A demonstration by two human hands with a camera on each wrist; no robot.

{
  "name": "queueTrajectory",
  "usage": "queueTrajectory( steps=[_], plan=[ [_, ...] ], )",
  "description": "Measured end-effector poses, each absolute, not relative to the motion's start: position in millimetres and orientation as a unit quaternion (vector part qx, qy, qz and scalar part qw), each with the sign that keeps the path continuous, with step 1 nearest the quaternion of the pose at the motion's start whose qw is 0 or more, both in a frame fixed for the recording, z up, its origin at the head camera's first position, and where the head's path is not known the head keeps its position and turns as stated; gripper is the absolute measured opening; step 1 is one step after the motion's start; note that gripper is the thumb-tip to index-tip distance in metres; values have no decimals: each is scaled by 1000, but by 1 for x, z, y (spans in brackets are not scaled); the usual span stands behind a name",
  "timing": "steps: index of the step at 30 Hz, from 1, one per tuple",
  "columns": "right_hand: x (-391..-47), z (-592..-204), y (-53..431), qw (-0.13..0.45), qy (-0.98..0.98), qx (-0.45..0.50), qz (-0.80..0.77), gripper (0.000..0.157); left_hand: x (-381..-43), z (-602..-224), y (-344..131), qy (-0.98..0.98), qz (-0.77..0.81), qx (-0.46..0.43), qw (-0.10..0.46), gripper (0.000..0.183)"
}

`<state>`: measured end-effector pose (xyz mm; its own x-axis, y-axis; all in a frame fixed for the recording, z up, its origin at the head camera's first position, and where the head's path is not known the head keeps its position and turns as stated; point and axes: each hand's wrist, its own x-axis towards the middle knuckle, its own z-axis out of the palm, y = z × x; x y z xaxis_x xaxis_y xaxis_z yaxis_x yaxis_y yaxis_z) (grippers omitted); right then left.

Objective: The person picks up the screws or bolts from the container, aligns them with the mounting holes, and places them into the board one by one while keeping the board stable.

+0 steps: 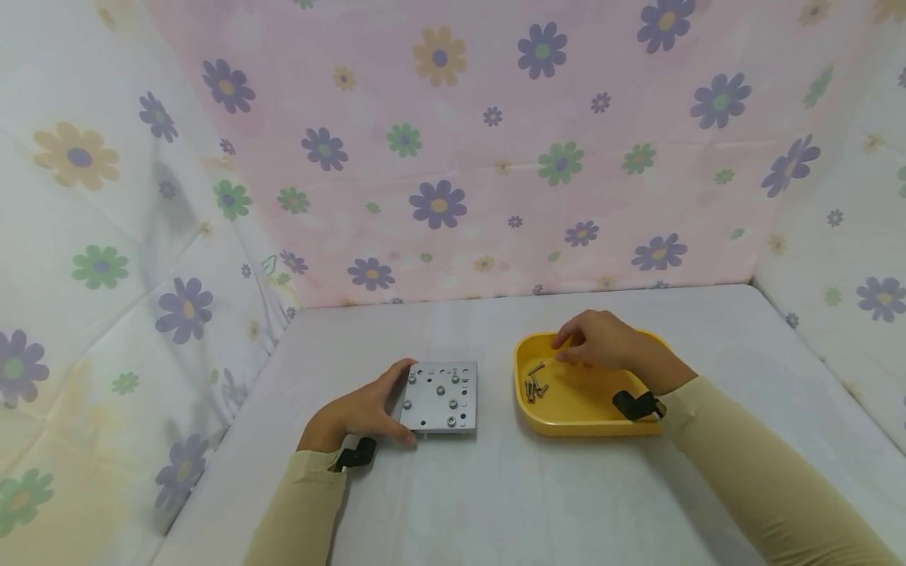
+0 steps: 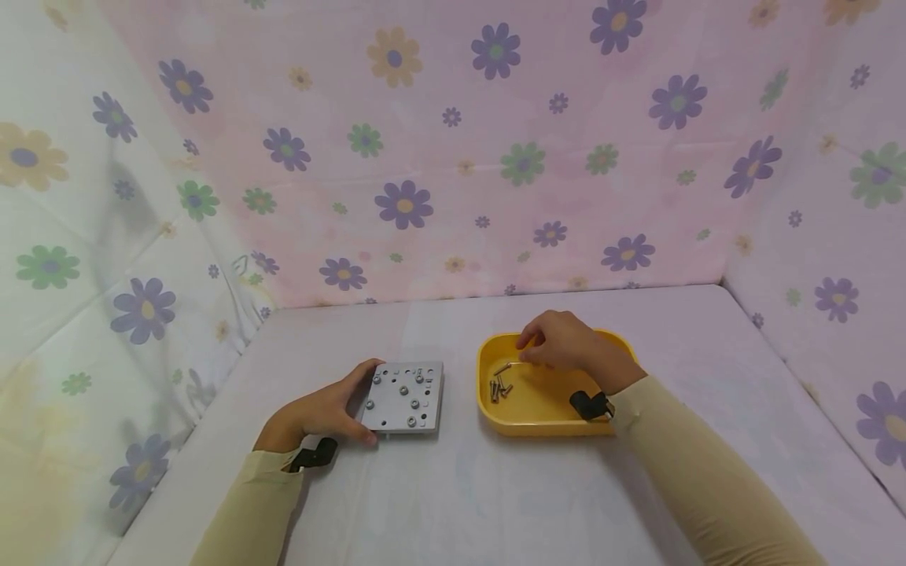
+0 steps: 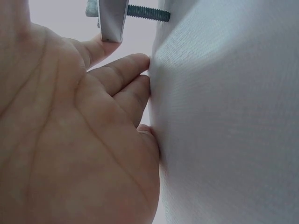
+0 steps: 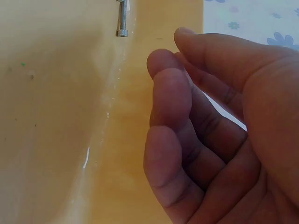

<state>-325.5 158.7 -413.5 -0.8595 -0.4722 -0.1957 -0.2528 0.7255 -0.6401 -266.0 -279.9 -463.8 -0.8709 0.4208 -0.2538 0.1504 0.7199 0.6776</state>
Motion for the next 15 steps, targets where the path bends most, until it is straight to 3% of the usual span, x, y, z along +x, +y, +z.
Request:
queueTrajectory(
  steps=[15],
  plan=[
    [-330, -425, 148, 212, 906, -193, -312, 28, -267, -462, -280, 905, 336, 159, 204, 132]
  ],
)
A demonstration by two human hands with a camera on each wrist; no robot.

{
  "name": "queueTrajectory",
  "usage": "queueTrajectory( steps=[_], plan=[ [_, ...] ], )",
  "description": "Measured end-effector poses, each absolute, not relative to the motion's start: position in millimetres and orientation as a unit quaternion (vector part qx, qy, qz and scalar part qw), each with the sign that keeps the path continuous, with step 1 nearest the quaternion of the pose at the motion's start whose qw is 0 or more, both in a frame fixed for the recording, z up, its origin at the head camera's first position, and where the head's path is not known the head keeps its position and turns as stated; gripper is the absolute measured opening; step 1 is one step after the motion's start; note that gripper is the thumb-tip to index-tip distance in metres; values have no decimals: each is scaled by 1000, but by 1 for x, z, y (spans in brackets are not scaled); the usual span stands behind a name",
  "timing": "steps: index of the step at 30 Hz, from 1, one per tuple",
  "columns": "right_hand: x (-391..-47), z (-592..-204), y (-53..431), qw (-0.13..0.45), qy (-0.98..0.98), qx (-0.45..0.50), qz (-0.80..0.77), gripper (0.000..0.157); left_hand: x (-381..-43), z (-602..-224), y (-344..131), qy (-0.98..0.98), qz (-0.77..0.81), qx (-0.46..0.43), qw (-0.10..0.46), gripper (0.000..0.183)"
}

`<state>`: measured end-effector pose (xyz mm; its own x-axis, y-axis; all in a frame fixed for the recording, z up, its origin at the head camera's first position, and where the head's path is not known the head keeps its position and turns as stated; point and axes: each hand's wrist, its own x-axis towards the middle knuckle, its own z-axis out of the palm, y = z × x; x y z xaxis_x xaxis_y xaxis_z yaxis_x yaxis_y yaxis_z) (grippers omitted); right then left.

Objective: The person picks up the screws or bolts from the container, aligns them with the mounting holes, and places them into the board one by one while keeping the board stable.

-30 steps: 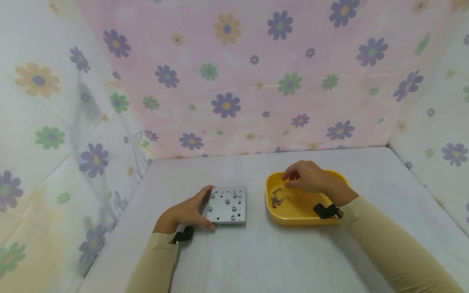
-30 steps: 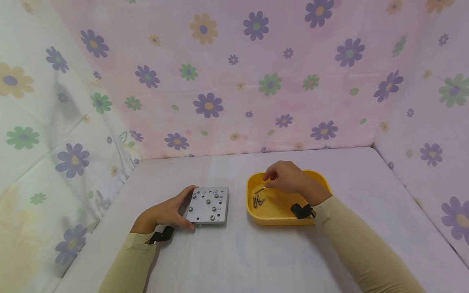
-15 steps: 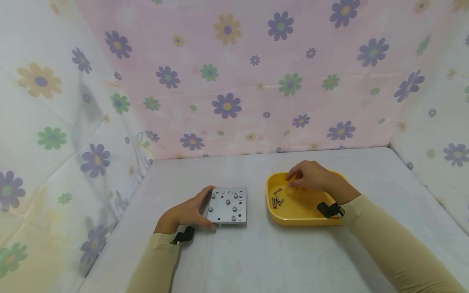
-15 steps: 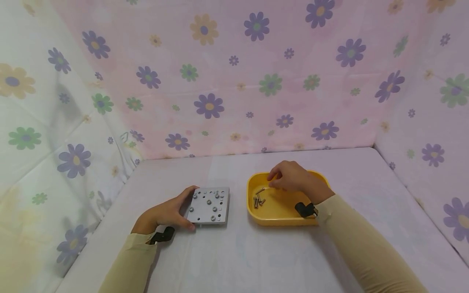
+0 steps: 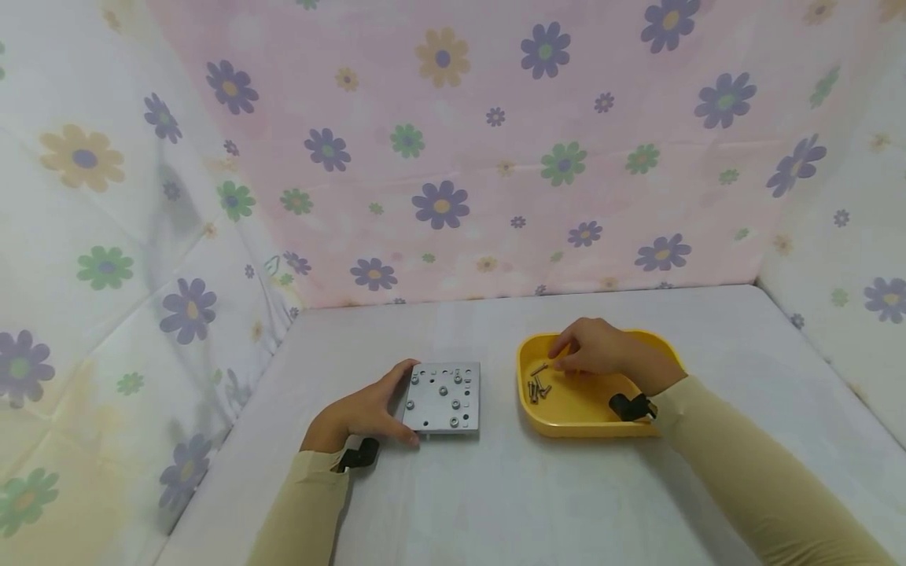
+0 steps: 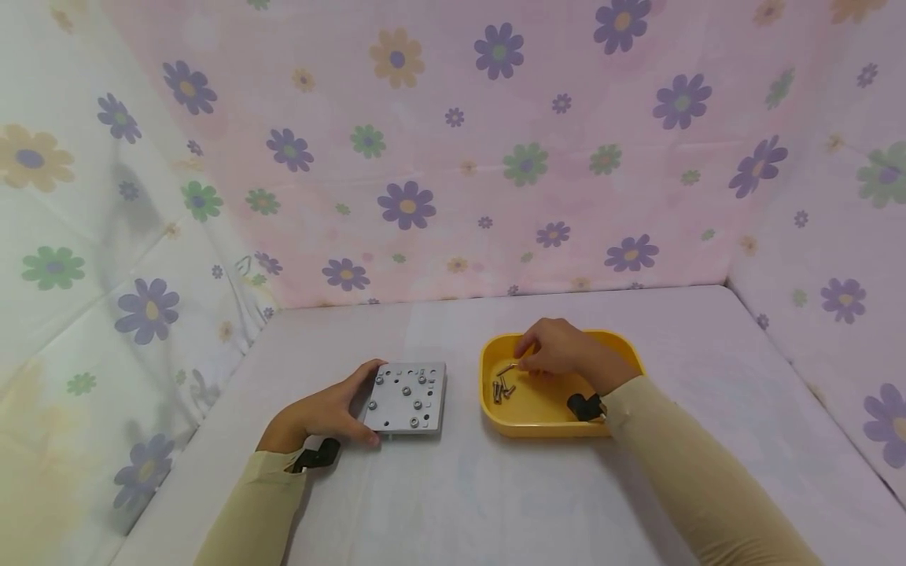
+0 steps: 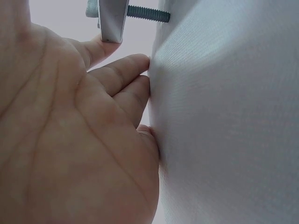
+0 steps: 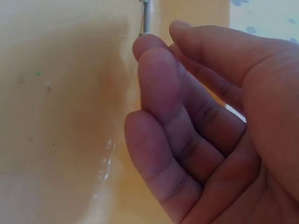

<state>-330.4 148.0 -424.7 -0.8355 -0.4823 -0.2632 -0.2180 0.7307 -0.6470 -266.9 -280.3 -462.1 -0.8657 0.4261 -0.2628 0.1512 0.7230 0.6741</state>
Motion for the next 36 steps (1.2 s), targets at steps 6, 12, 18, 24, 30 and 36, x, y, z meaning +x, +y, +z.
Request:
queueTrajectory(
  steps=[6, 12, 18, 24, 30, 36],
  plan=[
    [-332, -431, 145, 217, 904, -195, -312, 28, -266, -460, -279, 908, 332, 155, 204, 132],
    [-333, -434, 143, 221, 905, -207, -298, 30, -266, -460, -278, 904, 341, 160, 205, 131],
    [-334, -437, 141, 224, 903, -211, -299, 31, -267, -461, -279, 900, 347, 163, 205, 130],
    [-336, -441, 137, 224, 901, -224, -295, 29, -267, -461, -279, 902, 343, 164, 203, 131],
    [-336, -441, 135, 229, 900, -224, -296, 30, -267, -460, -279, 901, 344, 166, 205, 133],
    [-336, -442, 132, 229, 899, -237, -287, 30, -267, -460, -279, 900, 346, 170, 203, 132]
  ],
)
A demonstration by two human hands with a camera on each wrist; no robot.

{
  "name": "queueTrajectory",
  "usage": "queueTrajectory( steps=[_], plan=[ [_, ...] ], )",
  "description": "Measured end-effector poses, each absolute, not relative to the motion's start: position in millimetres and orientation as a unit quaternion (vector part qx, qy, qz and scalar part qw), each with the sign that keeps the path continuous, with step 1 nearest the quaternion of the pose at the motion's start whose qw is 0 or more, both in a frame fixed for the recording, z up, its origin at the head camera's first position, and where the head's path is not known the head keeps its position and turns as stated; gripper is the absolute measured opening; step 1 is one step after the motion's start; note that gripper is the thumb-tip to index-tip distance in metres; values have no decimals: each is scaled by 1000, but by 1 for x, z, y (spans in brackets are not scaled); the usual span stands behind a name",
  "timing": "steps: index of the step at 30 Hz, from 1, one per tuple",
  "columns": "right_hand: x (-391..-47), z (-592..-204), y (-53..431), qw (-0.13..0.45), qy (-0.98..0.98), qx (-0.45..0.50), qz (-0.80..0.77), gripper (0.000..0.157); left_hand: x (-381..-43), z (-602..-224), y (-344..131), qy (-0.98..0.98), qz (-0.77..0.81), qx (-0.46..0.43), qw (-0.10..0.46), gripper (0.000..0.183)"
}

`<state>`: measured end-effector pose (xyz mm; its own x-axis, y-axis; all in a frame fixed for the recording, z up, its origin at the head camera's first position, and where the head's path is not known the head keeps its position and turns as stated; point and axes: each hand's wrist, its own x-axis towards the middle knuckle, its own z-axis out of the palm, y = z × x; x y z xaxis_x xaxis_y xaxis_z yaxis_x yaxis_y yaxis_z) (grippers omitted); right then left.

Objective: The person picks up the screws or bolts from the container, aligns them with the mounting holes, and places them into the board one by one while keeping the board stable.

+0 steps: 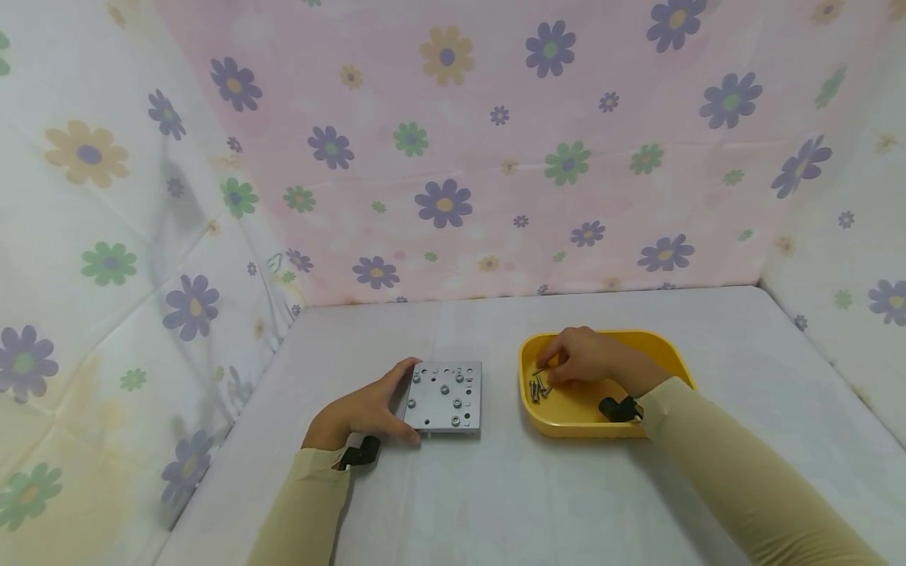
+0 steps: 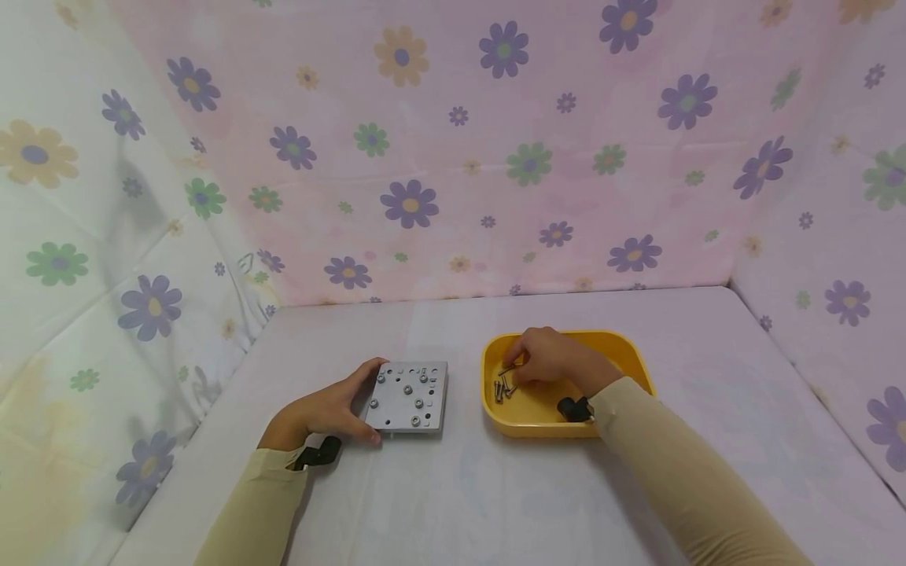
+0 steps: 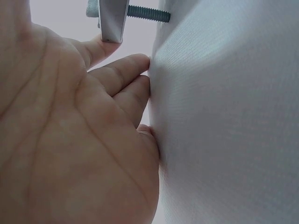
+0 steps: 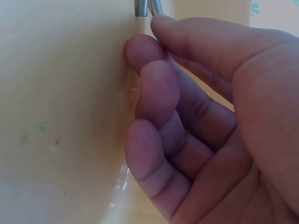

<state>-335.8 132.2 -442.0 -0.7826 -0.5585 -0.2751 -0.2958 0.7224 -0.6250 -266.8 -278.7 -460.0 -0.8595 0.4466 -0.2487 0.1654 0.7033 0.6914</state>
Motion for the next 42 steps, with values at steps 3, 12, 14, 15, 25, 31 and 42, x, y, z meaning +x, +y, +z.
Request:
queueTrajectory(
  steps=[3, 12, 14, 15, 25, 31, 42],
  plan=[
    [-336, -443, 131, 224, 900, -254, -274, 30, -266, -461, -279, 901, 347, 165, 204, 132],
    [-334, -444, 125, 224, 884, -299, -281, 28, -265, -461, -279, 902, 347, 155, 207, 131],
    [-333, -444, 123, 230, 879, -302, -287, 26, -265, -461, -279, 902, 347, 154, 207, 131],
    [-332, -444, 122, 231, 878, -306, -288, 24, -265, -461, -278, 902, 347, 154, 206, 132],
    [-329, -446, 115, 239, 879, -317, -263, 21, -265, -460, -278, 904, 344, 149, 206, 131],
    [-330, -446, 113, 234, 886, -318, -244, 18, -265, -460, -277, 903, 346, 148, 207, 132],
    [-333, -440, 112, 204, 891, -317, -253, 11, -265, -460, -278, 902, 348, 147, 209, 130]
  ],
)
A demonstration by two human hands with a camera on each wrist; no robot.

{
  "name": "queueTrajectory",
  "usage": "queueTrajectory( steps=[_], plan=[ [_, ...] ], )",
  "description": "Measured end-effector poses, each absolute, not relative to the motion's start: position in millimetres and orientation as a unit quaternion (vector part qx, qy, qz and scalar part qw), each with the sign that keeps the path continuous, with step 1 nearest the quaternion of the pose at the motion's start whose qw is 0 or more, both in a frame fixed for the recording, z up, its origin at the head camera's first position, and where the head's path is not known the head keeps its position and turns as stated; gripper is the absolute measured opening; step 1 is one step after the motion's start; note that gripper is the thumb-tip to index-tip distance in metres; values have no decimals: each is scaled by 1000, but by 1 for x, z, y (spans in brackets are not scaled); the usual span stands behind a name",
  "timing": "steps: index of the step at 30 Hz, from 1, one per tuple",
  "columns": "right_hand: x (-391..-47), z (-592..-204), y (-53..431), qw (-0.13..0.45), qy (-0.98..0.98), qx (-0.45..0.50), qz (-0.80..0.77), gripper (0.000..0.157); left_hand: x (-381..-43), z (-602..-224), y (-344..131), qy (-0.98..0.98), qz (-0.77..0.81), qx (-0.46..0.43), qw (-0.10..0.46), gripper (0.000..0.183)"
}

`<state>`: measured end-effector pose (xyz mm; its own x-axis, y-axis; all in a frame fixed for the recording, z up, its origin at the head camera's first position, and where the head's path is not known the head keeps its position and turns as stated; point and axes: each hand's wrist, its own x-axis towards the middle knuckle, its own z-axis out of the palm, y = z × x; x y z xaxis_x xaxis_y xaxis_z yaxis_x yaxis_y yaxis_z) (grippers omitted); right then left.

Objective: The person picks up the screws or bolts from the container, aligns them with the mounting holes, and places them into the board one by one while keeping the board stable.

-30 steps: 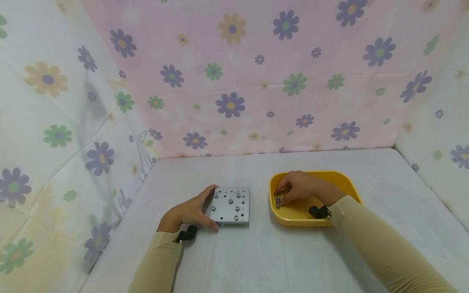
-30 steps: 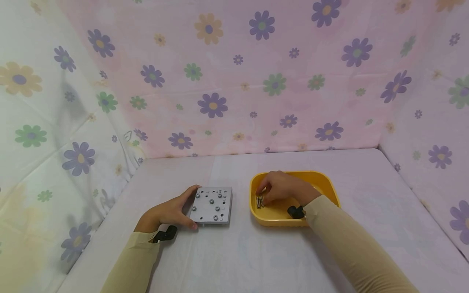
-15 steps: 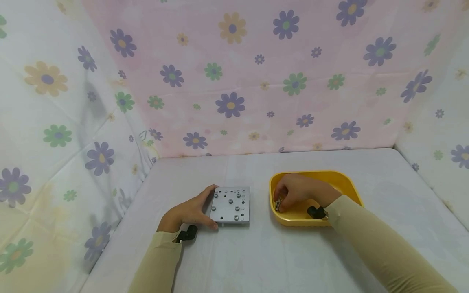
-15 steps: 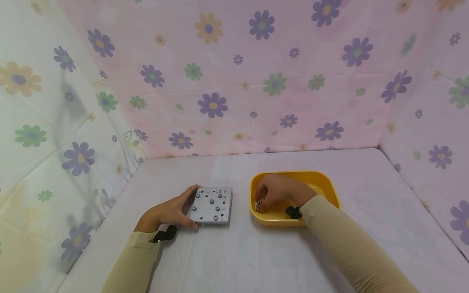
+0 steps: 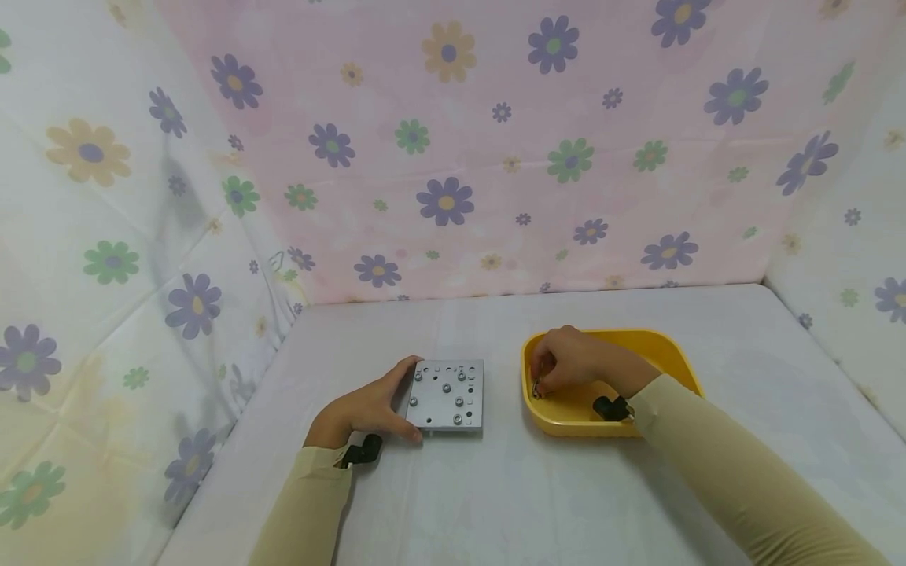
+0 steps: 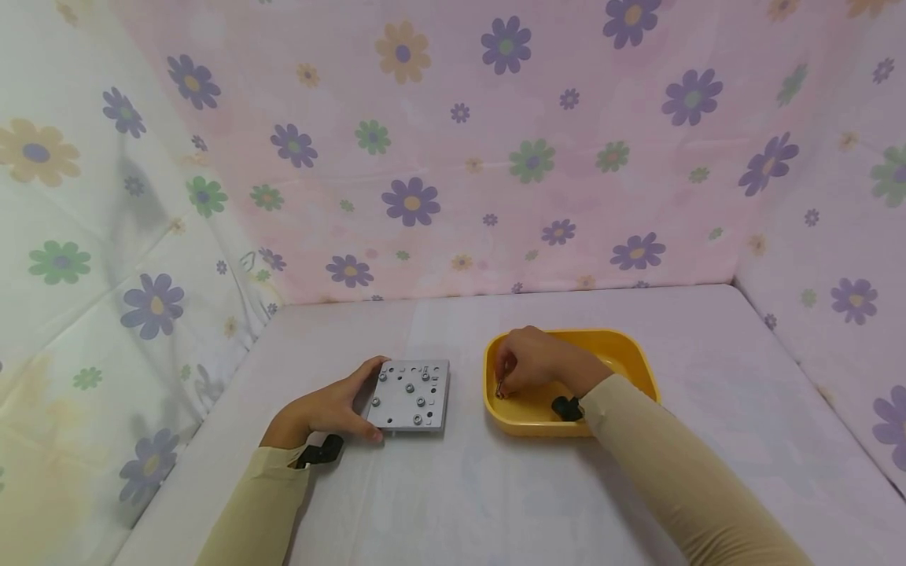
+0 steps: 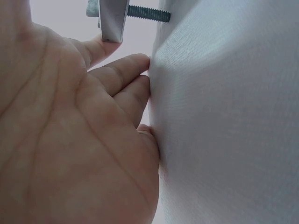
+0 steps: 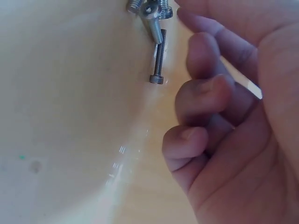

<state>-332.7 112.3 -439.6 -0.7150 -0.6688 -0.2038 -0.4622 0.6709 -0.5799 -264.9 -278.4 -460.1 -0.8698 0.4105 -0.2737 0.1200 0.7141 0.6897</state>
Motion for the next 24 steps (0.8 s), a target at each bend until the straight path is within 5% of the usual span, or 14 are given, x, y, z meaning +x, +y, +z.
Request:
queueTrajectory(
  steps=[13, 24],
  plan=[
    [-327, -441, 108, 249, 878, -320, -256, 11, -265, -461, -279, 900, 352, 142, 213, 131],
    [-327, -439, 110, 232, 888, -320, -236, 12, -265, -460, -278, 902, 347, 142, 213, 131]
  ],
)
